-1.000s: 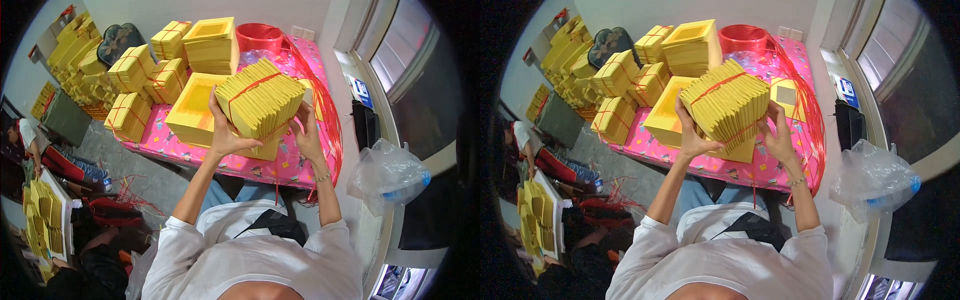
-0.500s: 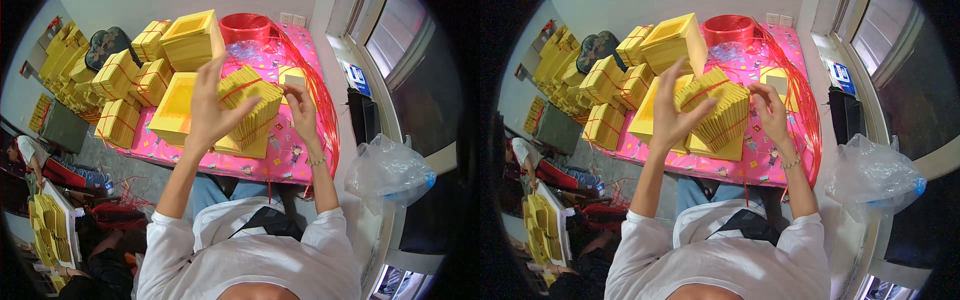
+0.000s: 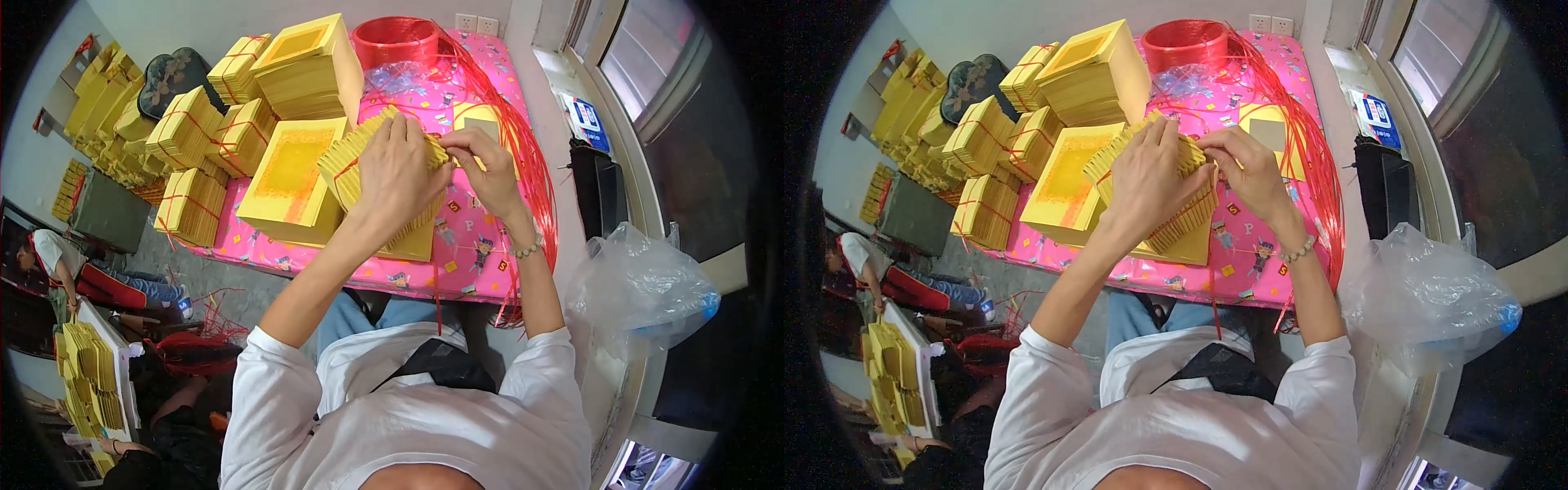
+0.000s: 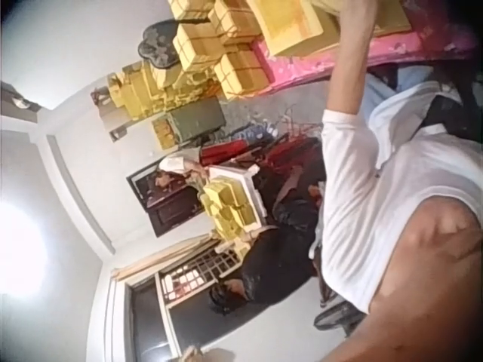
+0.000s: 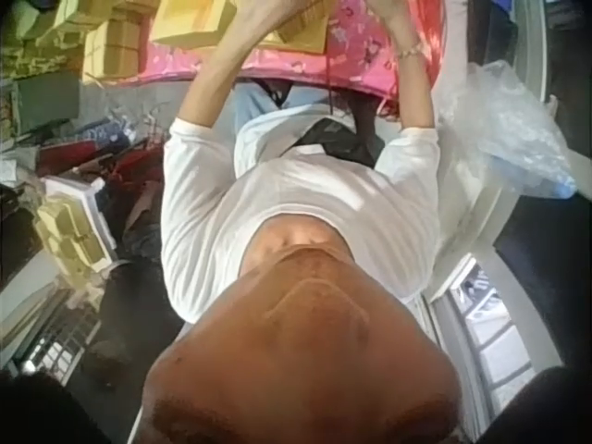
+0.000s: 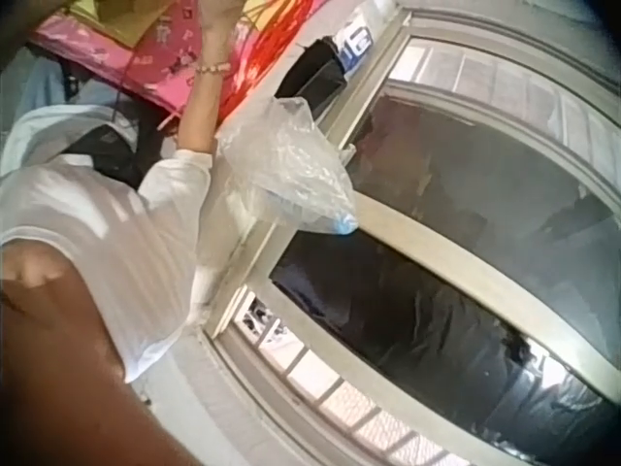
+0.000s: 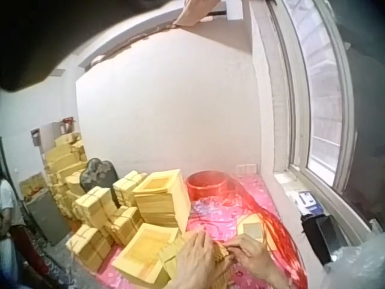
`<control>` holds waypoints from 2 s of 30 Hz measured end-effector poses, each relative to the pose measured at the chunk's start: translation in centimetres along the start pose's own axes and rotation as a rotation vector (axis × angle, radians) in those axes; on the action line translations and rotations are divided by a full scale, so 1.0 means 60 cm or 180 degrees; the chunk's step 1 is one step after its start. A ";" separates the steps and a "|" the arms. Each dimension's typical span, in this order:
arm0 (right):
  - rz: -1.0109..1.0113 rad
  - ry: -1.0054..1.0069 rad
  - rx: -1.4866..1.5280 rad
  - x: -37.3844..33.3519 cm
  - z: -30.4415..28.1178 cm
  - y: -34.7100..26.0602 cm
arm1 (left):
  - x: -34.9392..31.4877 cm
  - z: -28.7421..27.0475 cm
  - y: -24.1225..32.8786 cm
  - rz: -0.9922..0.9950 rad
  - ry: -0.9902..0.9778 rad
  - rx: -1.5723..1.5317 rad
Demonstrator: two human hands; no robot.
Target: Bundling stacks of yellow paper using red string.
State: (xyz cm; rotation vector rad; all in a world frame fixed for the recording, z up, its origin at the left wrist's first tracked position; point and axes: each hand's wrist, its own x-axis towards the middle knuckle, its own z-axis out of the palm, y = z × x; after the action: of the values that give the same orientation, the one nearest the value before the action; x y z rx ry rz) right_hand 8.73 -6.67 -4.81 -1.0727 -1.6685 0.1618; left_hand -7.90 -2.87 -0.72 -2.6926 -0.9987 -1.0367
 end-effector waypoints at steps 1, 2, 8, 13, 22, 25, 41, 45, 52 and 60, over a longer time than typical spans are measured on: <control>-0.0267 0.0029 -0.0346 0.001 -0.001 -0.001 | 0.000 0.000 0.002 0.0014 0.0043 0.0034; -0.0268 0.0030 -0.0338 0.003 -0.003 -0.005 | 0.000 0.000 0.002 0.0023 0.0094 0.0077; -0.0691 -0.0215 -0.0838 0.002 -0.005 -0.018 | -0.008 -0.003 -0.004 -0.0024 0.0024 0.0066; -0.0599 -0.0146 -0.0712 -0.003 -0.006 0.002 | -0.009 0.008 0.000 0.0063 0.0066 0.0071; -0.0391 -0.0137 -0.0578 -0.017 0.001 -0.004 | -0.012 0.006 -0.001 -0.0063 -0.0201 0.0144; -0.0465 -0.0101 -0.0568 -0.021 0.000 -0.003 | -0.013 0.005 0.000 0.0023 0.0004 0.0059; 0.0704 0.0126 0.0454 -0.041 0.008 -0.004 | -0.025 -0.002 0.001 0.0190 0.0223 -0.0521; 0.0795 0.0281 0.0511 -0.039 0.009 -0.008 | -0.021 0.003 0.005 0.0366 0.0244 -0.0339; 0.0911 0.0407 0.0456 -0.037 0.017 -0.004 | -0.021 0.019 0.008 0.0354 0.0237 -0.0189; 0.0896 0.0312 0.0455 -0.034 0.015 -0.007 | -0.023 0.022 0.008 0.0429 0.0273 -0.0225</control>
State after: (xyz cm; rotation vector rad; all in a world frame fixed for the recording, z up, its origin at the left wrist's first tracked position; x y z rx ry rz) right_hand 7.75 -8.03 -6.36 -1.1833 -1.3918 0.3986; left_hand -7.63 -3.58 -2.56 -2.7008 -0.7688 -1.1702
